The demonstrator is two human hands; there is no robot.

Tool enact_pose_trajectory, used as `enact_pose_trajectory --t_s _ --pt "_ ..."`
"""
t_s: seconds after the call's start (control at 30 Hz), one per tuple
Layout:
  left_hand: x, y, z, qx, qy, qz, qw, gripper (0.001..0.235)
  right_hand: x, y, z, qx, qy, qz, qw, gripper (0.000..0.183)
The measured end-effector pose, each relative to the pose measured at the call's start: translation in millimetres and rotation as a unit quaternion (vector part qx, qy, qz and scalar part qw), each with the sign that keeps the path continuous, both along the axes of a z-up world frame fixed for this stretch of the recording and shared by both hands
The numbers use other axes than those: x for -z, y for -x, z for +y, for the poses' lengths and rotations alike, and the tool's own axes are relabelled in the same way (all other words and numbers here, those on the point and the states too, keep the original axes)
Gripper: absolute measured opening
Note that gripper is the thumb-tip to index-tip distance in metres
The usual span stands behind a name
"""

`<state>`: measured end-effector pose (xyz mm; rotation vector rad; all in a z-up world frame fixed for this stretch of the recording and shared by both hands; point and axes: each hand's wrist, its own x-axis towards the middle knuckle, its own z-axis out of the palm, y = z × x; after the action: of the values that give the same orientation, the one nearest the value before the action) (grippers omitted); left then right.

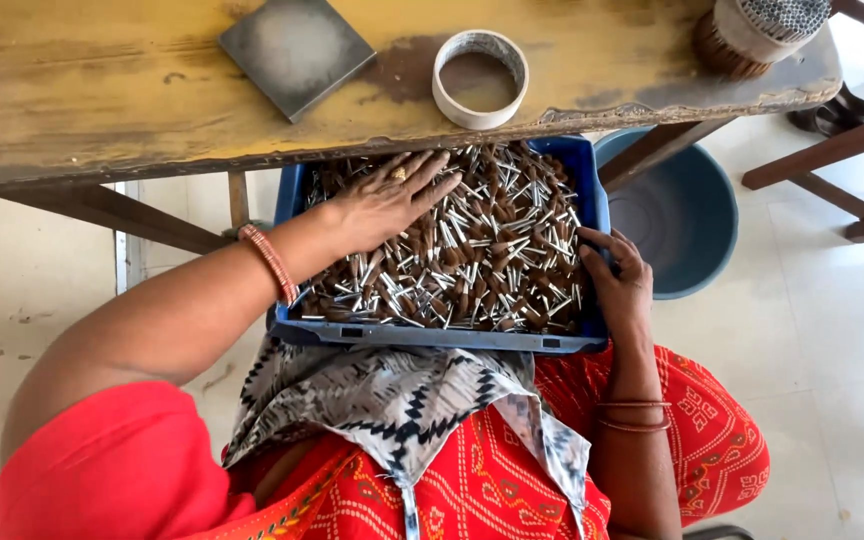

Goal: The person inserts metal pins into a cylindrical brush base, then taps the base on a metal block to seat the pins. They repeat this process, filling the base with pins and placing the finished unit on the table.

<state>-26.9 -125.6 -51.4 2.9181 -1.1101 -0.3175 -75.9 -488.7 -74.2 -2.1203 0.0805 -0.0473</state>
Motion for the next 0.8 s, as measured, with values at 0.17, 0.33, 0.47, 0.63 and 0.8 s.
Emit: enact_pose_trajectory --t_s 0.17,0.33,0.47,0.63,0.8 --pt "32.5 -30.4 0.7 -0.015 0.052 -0.02 0.998 0.101 11.1 -2.0 -5.5 -0.008 0.012 -0.01 1.0 0.028" --pt "47.8 -36.6 7.5 0.037 0.082 -0.128 0.988 0.047 8.7 -3.2 -3.5 -0.004 0.0 0.003 1.0 0.028" --pt "39.8 -25.0 -4.4 0.016 0.098 -0.077 0.992 0.02 7.2 -2.0 -3.1 -0.002 -0.008 0.001 1.0 0.027" --pt "-6.8 14.7 -39.6 -0.094 0.104 -0.011 0.99 0.016 0.3 -0.3 -0.9 0.003 0.022 -0.019 1.0 0.029" --pt "-61.2 29.9 -66.6 -0.182 0.135 0.075 0.971 0.026 -57.8 2.5 24.6 0.006 0.069 -0.082 0.994 0.035"
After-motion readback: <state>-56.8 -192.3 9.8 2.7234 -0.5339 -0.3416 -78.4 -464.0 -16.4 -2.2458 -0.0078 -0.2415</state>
